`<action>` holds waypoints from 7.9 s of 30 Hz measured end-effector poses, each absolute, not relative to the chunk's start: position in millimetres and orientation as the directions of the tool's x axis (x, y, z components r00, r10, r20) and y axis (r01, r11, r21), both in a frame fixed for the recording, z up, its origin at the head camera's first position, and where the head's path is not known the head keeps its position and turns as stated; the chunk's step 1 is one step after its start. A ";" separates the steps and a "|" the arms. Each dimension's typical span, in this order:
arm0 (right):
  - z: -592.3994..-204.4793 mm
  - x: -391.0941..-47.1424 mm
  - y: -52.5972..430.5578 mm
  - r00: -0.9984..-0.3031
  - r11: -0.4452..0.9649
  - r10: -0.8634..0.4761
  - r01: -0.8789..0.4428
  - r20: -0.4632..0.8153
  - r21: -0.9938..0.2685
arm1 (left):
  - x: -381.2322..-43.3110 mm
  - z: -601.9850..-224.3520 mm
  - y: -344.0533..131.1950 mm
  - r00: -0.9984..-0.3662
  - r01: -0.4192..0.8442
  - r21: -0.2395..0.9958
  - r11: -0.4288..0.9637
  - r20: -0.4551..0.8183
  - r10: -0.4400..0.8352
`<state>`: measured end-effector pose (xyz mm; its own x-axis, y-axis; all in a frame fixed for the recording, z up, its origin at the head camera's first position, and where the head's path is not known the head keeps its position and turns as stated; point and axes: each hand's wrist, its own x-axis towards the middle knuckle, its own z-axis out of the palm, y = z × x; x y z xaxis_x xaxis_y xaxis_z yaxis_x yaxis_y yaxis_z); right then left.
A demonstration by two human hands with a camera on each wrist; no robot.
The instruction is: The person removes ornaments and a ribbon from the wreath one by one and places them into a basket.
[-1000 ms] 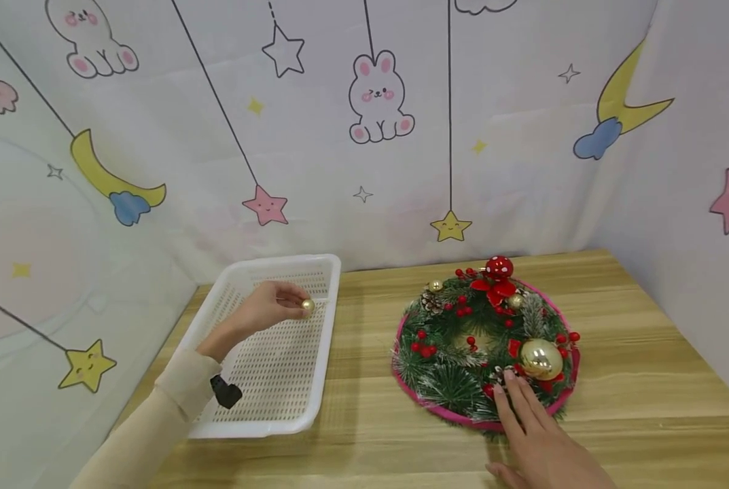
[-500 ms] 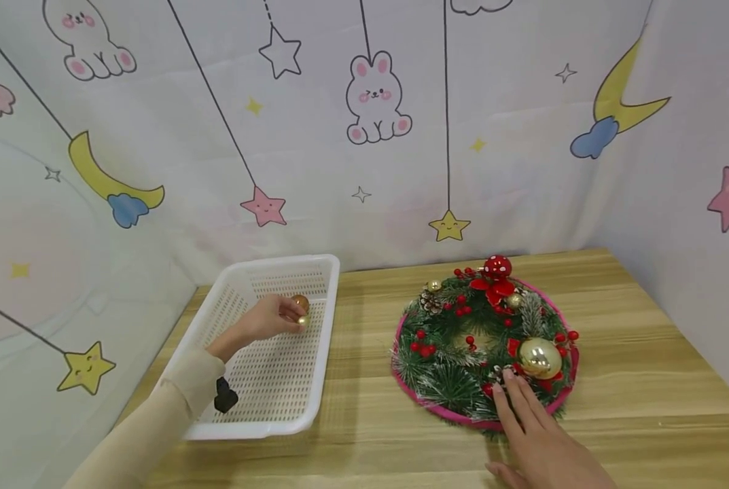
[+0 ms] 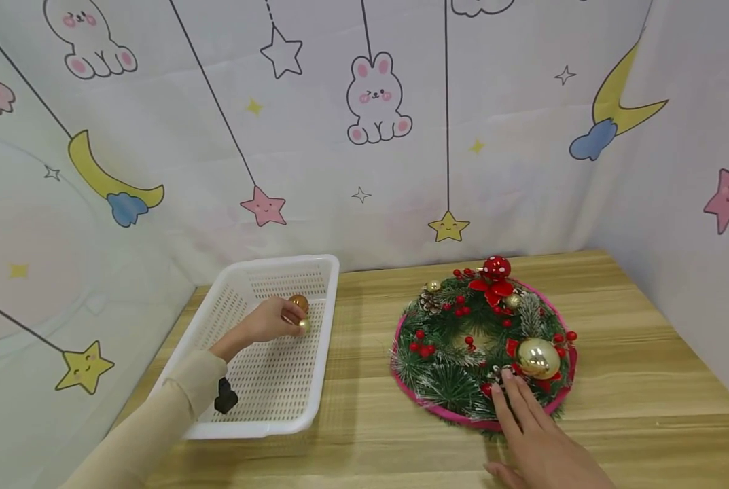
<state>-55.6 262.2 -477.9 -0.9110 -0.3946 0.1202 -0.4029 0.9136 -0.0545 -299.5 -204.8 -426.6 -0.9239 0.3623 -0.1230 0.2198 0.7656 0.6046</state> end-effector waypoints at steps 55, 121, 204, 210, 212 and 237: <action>-434.3 -86.3 229.2 -0.864 0.885 -0.410 -0.454 0.293 -0.100 | -290.5 -319.7 -126.1 -0.890 0.393 0.684 0.614 0.115 0.442; -445.6 -111.9 251.0 -0.900 0.889 -0.427 -0.436 0.087 -0.144 | -340.7 -378.8 32.3 -0.738 0.473 0.658 0.586 -0.067 0.671; -443.8 -110.9 252.8 -0.893 0.885 -0.431 -0.446 0.127 -0.133 | -361.0 -398.3 39.5 -0.976 0.127 0.811 0.570 0.000 0.217; -443.5 -110.5 253.1 -0.894 0.885 -0.430 -0.445 0.126 -0.136 | -365.5 -399.9 31.4 -0.985 0.112 0.819 0.563 0.017 0.172; -443.3 -110.7 253.1 -0.893 0.885 -0.431 -0.446 0.129 -0.131 | -367.0 -398.3 28.0 -0.987 0.097 0.842 0.531 0.013 0.160; -445.5 -111.2 253.2 -0.898 0.890 -0.426 -0.438 0.116 -0.126 | -355.4 -347.2 -19.5 -0.946 0.093 0.942 0.321 -0.016 0.323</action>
